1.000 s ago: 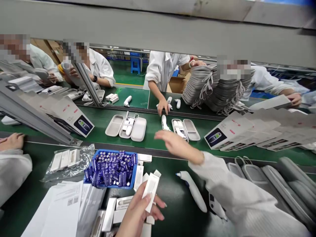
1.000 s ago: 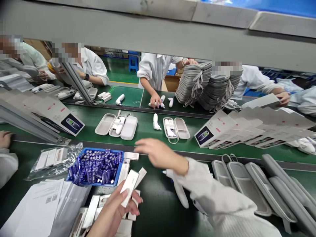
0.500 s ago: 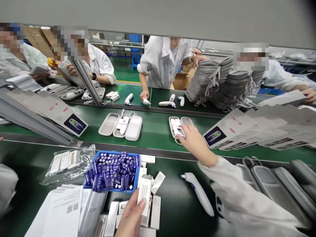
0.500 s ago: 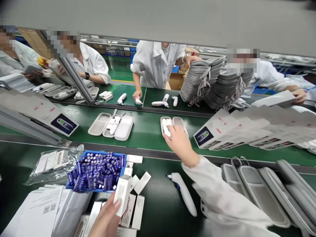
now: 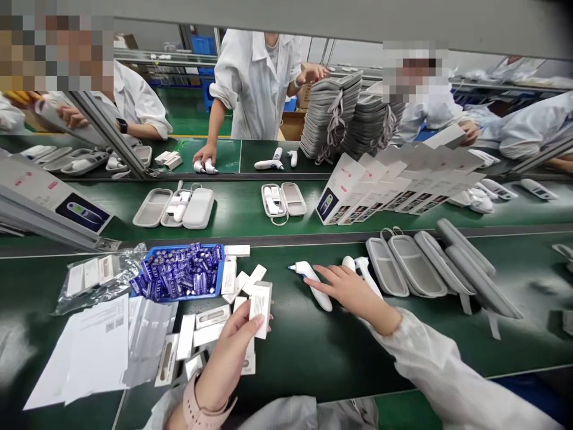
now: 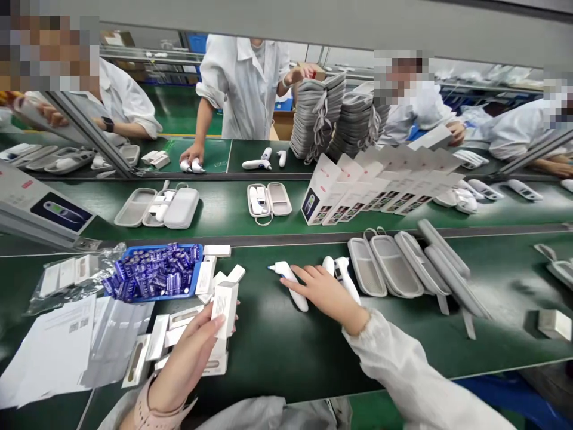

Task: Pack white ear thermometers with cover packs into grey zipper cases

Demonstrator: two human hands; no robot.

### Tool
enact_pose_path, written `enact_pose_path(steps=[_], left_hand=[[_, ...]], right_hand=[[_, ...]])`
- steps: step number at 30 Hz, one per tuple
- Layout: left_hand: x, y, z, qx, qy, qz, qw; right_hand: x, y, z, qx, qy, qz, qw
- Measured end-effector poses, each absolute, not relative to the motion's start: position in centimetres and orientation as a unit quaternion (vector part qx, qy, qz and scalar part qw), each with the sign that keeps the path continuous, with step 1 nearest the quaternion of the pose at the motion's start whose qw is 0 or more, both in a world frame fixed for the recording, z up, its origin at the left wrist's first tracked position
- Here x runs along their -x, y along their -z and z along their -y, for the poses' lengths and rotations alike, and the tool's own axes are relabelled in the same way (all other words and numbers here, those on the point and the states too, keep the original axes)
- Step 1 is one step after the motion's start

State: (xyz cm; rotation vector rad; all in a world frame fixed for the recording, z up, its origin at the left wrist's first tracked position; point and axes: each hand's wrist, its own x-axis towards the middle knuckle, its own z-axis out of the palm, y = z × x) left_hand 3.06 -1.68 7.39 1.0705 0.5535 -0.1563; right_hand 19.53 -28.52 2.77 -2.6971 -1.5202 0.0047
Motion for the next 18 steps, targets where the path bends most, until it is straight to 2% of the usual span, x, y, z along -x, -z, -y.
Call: enact_pose_path(steps=[4, 6, 9, 13, 15, 18], left_hand=[[-2.7, -7.2, 2.4, -0.534, 0.027, -0.249, 0.807], [-2.7, -6.7, 2.8, -0.559, -0.003, -0.244, 0.792], [-2.8, -5.7, 3.7, -0.587, -0.026, -0.237, 0.774], [-3.3, -5.0, 5.9, -0.634, -0.03, -0.224, 0.74], [-3.9, -5.0, 7.9, -0.65, -0.028, -0.204, 0.732], [-5.1, -5.0, 11.3, -0.573, 0.042, -0.152, 0.805]], right_hand=[[-19.9, -3.7, 26.0, 0.942, -0.117, 0.253, 0.187], [-19.7, -3.3, 24.8, 0.947, -0.15, 0.163, 0.234], [-19.0, -2.1, 23.6, 0.937, -0.16, 0.143, 0.278], [-16.4, -1.6, 23.3, 0.899, -0.174, 0.107, 0.387], [-14.4, -1.9, 23.6, 0.831, -0.167, 0.077, 0.525], [-11.8, -2.6, 25.1, 0.631, -0.153, 0.009, 0.76]])
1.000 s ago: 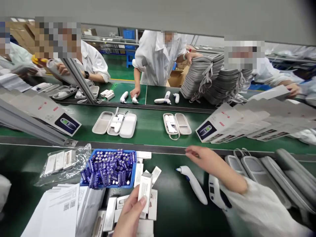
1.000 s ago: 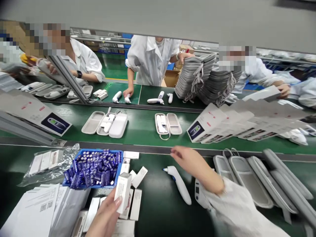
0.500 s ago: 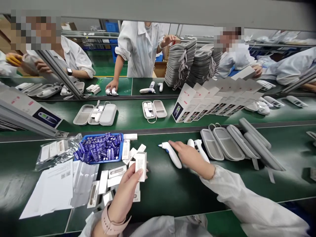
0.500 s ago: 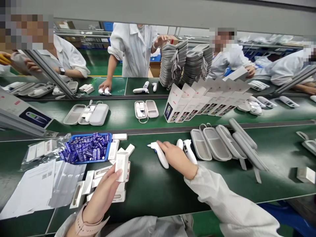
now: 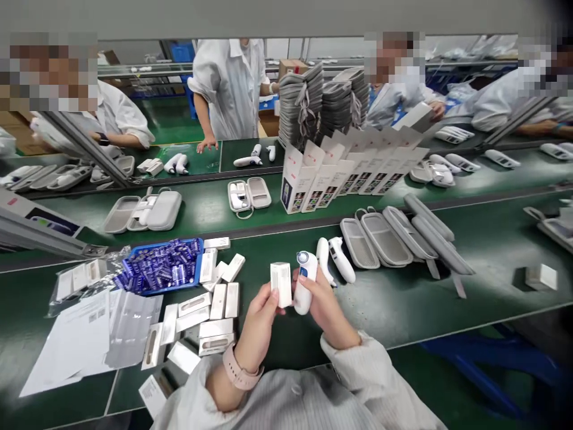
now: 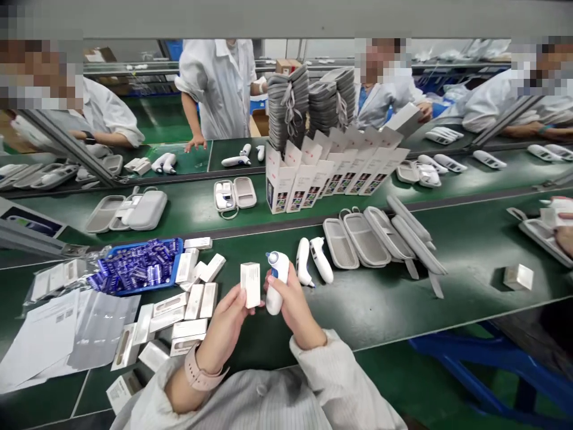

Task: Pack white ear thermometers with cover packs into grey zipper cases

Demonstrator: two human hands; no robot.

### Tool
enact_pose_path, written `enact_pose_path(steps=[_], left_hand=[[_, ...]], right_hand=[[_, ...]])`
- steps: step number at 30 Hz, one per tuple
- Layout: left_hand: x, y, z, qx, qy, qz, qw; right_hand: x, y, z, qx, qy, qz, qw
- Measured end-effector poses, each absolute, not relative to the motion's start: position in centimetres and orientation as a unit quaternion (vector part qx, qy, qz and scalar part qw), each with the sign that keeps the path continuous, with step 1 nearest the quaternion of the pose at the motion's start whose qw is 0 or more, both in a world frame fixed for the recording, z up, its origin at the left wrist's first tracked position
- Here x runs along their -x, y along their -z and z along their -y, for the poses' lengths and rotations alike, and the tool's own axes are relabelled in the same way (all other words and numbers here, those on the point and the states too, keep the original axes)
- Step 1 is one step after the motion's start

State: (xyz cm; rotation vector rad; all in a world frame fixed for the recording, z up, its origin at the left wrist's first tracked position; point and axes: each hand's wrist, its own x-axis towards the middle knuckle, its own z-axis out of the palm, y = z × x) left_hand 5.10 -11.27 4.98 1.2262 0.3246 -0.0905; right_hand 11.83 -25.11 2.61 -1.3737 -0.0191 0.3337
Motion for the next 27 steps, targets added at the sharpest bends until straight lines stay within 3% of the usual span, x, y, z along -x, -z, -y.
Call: enact_pose_path(steps=[2, 6, 9, 13, 17, 22, 27], left_hand=[[-6.1, -4.8, 13.3, -0.502, 0.073, -0.133, 0.851], [-8.1, -4.0, 16.0, -0.557, 0.047, -0.137, 0.818], [-9.1, -3.5, 17.9, -0.708, -0.01, -0.102, 0.699], [-10.0, -3.3, 20.5, -0.849, -0.112, 0.022, 0.515], [-11.4, -3.5, 22.2, -0.899, -0.114, 0.152, 0.395], [-12.7, -3.0, 23.7, -0.879, -0.067, 0.151, 0.448], [-14.1, -4.4, 25.2, -0.89, -0.055, 0.216, 0.399]], right_hand=[[-11.0, -2.8, 26.8, 0.546, -0.157, -0.02, 0.823], [-11.0, -2.3, 30.6, 0.553, -0.121, -0.057, 0.823], [-10.9, -1.6, 32.0, 0.582, -0.07, -0.072, 0.807], [-10.7, -0.6, 32.3, 0.515, 0.004, -0.155, 0.843], [-11.4, -0.2, 33.7, 0.493, 0.043, -0.208, 0.844], [-12.6, -0.9, 36.2, 0.506, 0.036, -0.228, 0.831], [-12.9, -0.5, 38.7, 0.483, 0.045, -0.243, 0.84]])
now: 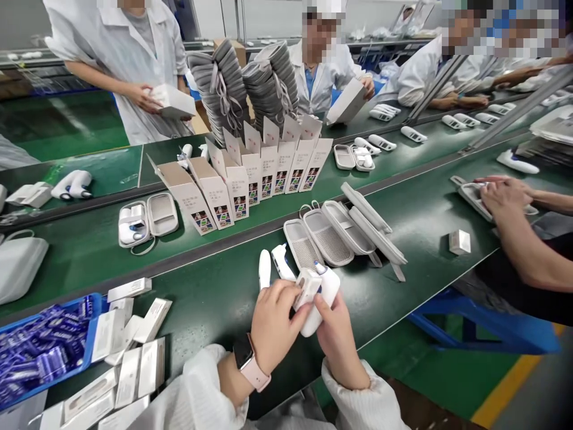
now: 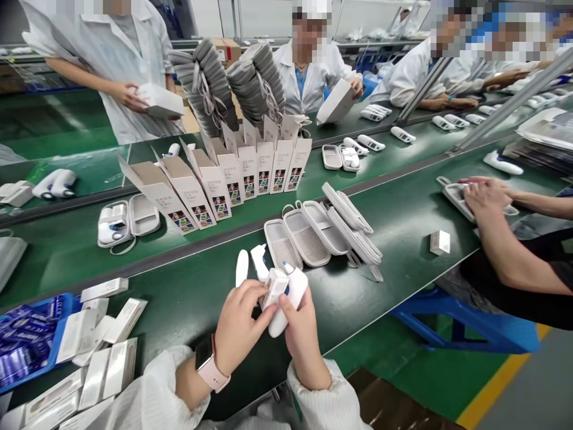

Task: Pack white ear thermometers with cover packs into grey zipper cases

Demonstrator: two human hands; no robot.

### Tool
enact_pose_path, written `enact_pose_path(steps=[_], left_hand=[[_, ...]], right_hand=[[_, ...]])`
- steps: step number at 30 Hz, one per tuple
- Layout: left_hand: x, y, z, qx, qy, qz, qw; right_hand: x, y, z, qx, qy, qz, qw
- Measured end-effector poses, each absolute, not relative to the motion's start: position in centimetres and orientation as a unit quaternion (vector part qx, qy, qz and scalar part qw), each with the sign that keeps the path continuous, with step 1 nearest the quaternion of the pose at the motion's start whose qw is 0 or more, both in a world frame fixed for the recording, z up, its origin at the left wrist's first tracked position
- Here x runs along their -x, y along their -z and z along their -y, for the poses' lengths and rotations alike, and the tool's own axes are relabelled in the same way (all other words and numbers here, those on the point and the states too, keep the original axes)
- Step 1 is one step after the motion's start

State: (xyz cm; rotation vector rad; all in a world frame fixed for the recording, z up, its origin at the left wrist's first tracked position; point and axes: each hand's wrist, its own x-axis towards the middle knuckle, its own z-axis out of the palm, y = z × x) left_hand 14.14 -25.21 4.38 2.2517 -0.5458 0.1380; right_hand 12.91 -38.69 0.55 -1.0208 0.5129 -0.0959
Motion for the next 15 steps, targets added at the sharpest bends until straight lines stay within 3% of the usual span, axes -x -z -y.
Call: enact_pose_path(steps=[3, 8, 15], left_hand=[[-18.2, -6.1, 26.1, -0.904, 0.012, 0.275, 0.327], [-28.7, -6.4, 27.8, -0.978, 0.039, 0.092, 0.181], [-32.4, -7.8, 31.1, -0.973, 0.002, 0.096, 0.209]], right_hand=[[-14.2, 0.8, 40.9, 0.495, 0.109, -0.263, 0.821], [-18.4, 2.5, 42.9, 0.525, 0.136, -0.254, 0.801], [-20.7, 0.8, 44.9, 0.489, 0.207, -0.231, 0.815]])
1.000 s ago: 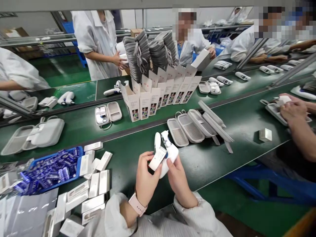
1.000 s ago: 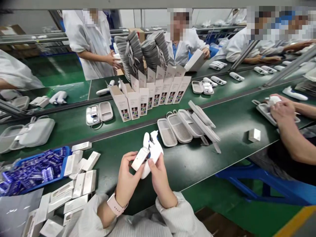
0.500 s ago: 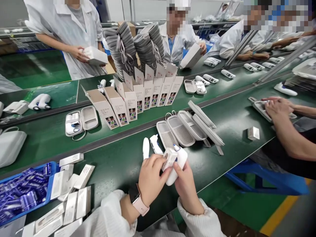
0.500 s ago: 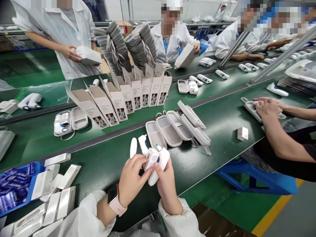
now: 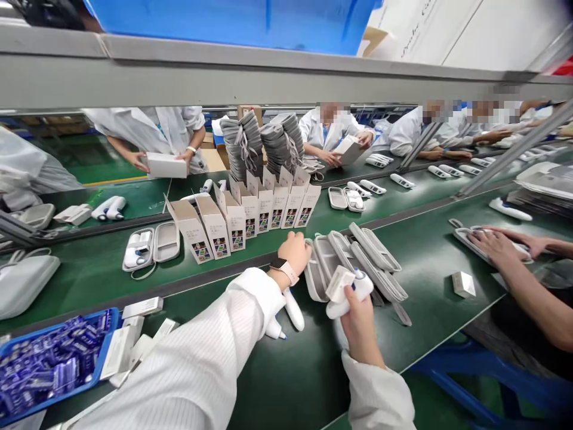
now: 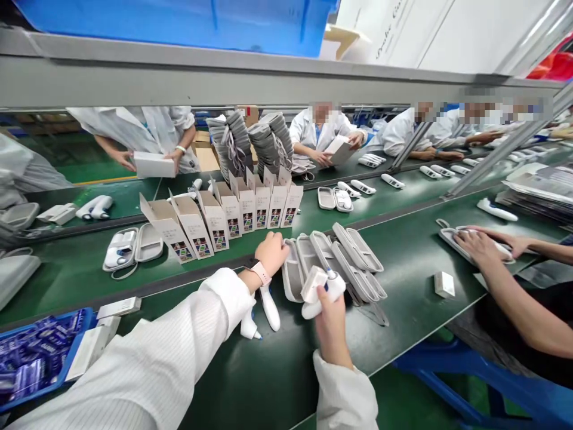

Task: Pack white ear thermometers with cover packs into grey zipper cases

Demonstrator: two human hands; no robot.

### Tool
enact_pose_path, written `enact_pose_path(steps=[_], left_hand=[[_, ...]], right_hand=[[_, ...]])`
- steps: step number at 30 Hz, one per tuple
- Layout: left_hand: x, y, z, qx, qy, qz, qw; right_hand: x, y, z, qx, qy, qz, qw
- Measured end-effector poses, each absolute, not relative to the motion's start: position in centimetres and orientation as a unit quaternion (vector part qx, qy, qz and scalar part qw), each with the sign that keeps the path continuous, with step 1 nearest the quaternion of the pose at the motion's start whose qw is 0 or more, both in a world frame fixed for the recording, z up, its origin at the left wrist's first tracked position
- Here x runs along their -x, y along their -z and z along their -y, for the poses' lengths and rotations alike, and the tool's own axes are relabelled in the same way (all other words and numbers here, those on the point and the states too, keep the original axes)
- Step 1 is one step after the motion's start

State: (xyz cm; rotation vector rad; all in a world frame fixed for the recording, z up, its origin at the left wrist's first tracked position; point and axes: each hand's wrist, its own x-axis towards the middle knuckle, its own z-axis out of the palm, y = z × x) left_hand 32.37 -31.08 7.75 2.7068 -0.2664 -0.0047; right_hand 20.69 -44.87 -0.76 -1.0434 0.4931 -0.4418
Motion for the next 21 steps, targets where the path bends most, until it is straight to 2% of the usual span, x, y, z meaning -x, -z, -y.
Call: enact_pose_path(steps=[5, 8, 9, 12, 15, 18, 21], left_hand=[[-29.1, -14.9, 28.9, -0.96, -0.064, 0.101, 0.253], [-24.1, -18.3, 22.4, -0.95, -0.112, 0.066, 0.285], [-21.8, -18.5, 19.7, -0.935, -0.135, 0.045, 0.324], [-13.5, -15.6, 12.1, -0.895, -0.059, -0.074, 0.436], [-5.8, -9.4, 7.7, -0.855, 0.034, -0.184, 0.484], [-1.5, -3.9, 6.0, -0.872, 0.026, -0.217, 0.439], [-0.4, -1.4, 5.9, -0.94, -0.026, -0.178, 0.289]], right_hand=[[-20.5, -1.6, 46.8, 0.448, 0.241, -0.168, 0.844], [-19.4, -1.7, 46.3, 0.44, 0.207, -0.183, 0.854], [-18.7, -1.5, 45.9, 0.436, 0.188, -0.196, 0.858], [-15.7, -1.1, 43.8, 0.44, 0.13, -0.212, 0.863], [-12.5, -1.1, 41.1, 0.472, 0.048, -0.181, 0.861], [-10.3, -0.8, 37.8, 0.501, -0.014, -0.172, 0.848], [-9.1, 0.3, 34.0, 0.532, -0.043, -0.155, 0.831]])
